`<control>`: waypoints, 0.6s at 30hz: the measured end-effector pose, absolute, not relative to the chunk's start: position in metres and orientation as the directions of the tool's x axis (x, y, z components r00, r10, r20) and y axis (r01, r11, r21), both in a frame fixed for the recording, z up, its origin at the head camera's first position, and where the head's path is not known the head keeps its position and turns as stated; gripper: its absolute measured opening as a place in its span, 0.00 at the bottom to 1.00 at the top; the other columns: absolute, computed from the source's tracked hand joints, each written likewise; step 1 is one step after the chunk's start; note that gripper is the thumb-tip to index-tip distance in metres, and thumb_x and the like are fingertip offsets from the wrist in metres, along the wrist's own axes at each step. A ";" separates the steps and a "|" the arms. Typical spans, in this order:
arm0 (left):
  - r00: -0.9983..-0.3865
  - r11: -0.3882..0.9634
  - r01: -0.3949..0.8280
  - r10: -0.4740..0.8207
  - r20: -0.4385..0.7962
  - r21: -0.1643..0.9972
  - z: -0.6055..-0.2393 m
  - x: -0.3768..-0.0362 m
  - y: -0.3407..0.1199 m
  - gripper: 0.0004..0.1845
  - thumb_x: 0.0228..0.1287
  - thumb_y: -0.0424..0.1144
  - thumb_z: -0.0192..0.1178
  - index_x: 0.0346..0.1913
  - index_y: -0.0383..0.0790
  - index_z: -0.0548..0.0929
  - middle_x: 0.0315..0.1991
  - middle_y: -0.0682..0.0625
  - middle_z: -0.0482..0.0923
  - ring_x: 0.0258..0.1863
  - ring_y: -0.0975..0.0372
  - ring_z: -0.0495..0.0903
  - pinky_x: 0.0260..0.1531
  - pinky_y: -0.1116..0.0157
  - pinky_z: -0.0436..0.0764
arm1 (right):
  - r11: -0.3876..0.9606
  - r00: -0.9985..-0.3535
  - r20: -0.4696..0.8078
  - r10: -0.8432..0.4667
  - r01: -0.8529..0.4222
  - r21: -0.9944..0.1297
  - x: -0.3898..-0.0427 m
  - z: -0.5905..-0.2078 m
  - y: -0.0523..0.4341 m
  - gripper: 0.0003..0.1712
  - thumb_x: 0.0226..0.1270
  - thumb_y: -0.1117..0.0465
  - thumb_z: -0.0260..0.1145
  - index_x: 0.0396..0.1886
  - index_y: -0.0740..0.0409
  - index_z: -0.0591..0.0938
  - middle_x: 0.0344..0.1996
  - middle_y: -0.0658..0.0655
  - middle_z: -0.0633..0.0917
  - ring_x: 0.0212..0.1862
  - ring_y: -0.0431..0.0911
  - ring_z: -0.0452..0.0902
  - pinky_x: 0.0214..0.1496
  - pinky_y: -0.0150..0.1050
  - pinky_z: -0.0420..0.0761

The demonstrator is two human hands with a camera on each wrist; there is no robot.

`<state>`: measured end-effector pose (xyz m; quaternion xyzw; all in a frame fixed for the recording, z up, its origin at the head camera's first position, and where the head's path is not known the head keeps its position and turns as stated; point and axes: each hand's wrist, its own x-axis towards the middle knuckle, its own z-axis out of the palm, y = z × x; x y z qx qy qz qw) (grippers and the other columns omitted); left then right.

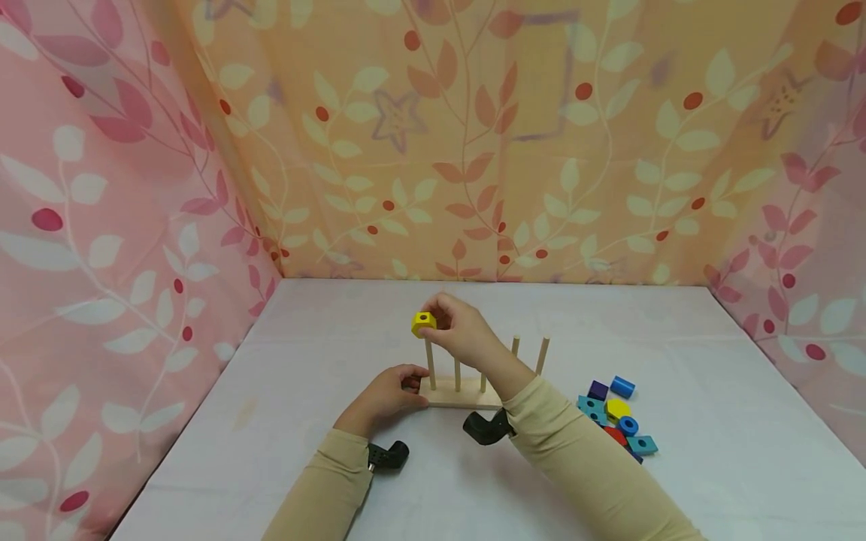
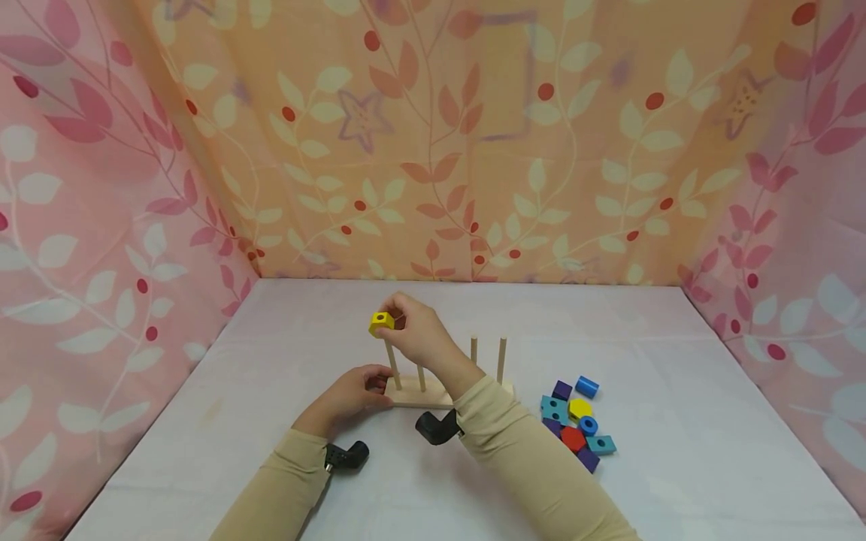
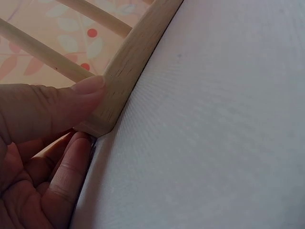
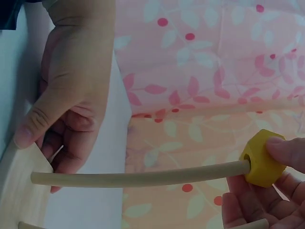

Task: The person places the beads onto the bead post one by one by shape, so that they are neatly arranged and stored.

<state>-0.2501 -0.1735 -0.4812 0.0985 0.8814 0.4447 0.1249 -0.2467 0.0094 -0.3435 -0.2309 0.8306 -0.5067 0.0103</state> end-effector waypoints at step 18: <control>-0.942 0.535 0.083 0.317 -0.109 0.841 -0.482 -0.250 -0.175 0.26 0.46 0.39 0.71 0.52 0.43 0.78 0.41 0.53 0.78 0.42 0.61 0.75 0.45 0.60 0.73 | 0.298 -0.955 0.223 -0.196 -0.274 -0.914 -0.233 -0.373 0.001 0.24 0.55 0.67 0.68 0.51 0.57 0.69 0.39 0.56 0.77 0.40 0.46 0.77 0.43 0.37 0.78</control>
